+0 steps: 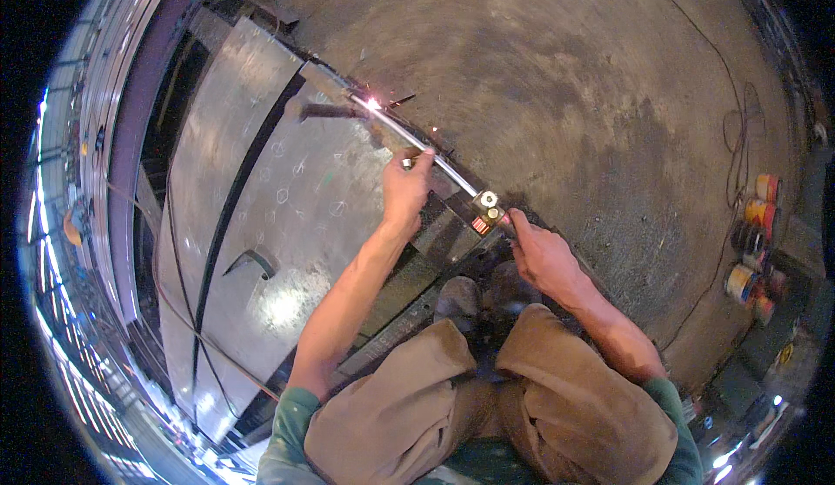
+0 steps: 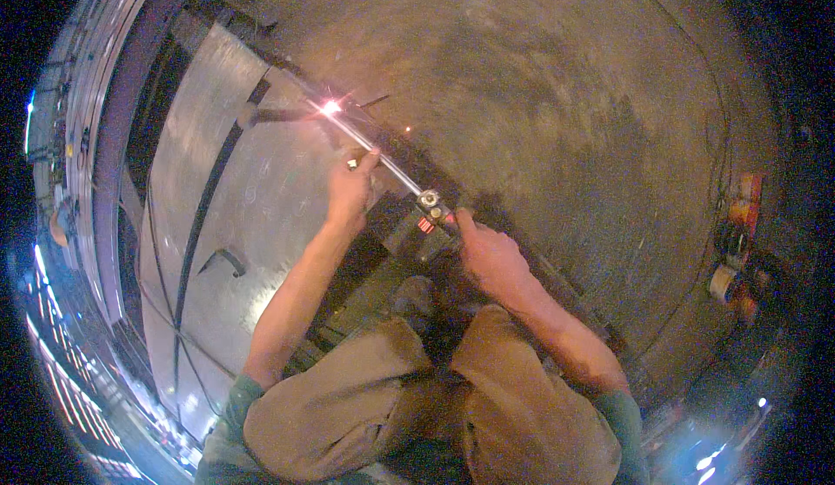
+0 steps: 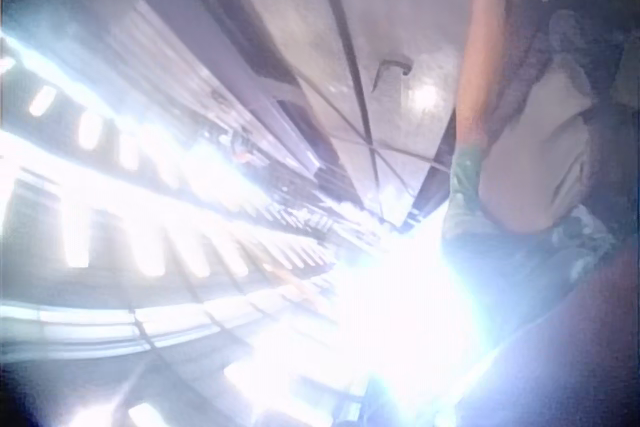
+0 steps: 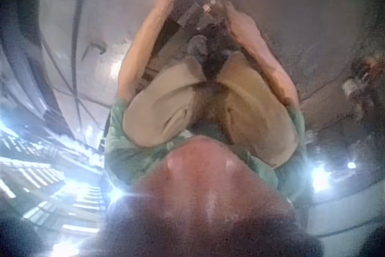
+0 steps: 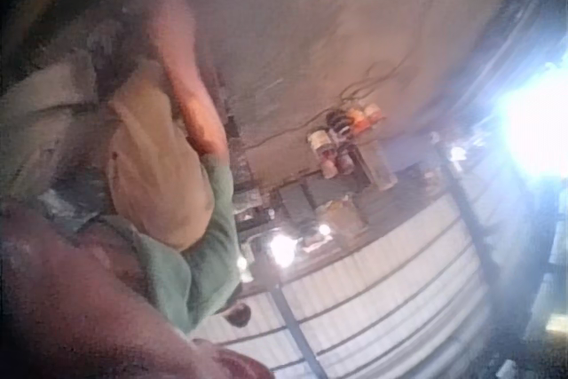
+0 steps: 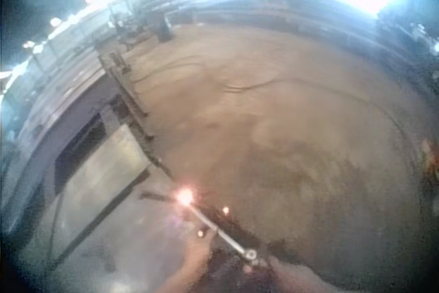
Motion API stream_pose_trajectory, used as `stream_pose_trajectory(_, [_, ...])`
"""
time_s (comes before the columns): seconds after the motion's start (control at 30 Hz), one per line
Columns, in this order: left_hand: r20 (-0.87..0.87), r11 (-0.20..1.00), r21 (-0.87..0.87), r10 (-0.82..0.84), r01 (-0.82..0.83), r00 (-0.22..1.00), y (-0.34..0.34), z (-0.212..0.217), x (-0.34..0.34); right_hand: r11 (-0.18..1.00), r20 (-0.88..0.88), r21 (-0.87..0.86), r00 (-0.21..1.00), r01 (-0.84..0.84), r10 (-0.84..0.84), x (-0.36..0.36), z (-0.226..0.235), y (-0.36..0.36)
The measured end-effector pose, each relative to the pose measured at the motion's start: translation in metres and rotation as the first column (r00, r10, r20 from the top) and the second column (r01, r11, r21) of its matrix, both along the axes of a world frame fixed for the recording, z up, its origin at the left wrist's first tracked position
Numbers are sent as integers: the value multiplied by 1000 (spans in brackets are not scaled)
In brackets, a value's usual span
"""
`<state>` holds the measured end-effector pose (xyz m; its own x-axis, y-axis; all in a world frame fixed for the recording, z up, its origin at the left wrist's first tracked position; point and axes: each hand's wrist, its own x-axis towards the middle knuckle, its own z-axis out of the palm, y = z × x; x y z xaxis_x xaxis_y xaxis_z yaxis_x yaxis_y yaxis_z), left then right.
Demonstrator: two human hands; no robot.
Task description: The person uses a handheld cutting torch to cut a large metal sheet along marked lines. They adjust the torch and reposition the sheet as needed while cutting. Another person briefly assists by moving the cut piece aside.
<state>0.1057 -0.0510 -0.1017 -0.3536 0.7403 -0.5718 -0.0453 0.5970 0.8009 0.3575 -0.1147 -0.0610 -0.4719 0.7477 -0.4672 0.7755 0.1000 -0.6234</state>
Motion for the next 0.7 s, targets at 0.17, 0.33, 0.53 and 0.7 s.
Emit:
stream_pose_trajectory(0.17, [2, 997, -67, 38, -38, 999, 7, 8, -7, 998, 78, -60, 997, -9, 14, -7, 12, 5])
stream_pose_trajectory(0.33, [56, 996, -81, 31, -26, 998, 6, 11, -8, 999, 54, -50, 999, 8, -5, -4, 10, 0])
stream_pose_trajectory(0.53, [28, 996, -80, 42, -40, 999, 5, 11, -8, 990, 7, -129, 998, 65, -64, -3, 9, -1])
stream_pose_trajectory(0.7, [17, 990, -112, 83, -81, 996, 7, 15, -6, 982, -50, -160, 993, 98, -108, -1, 5, 1])
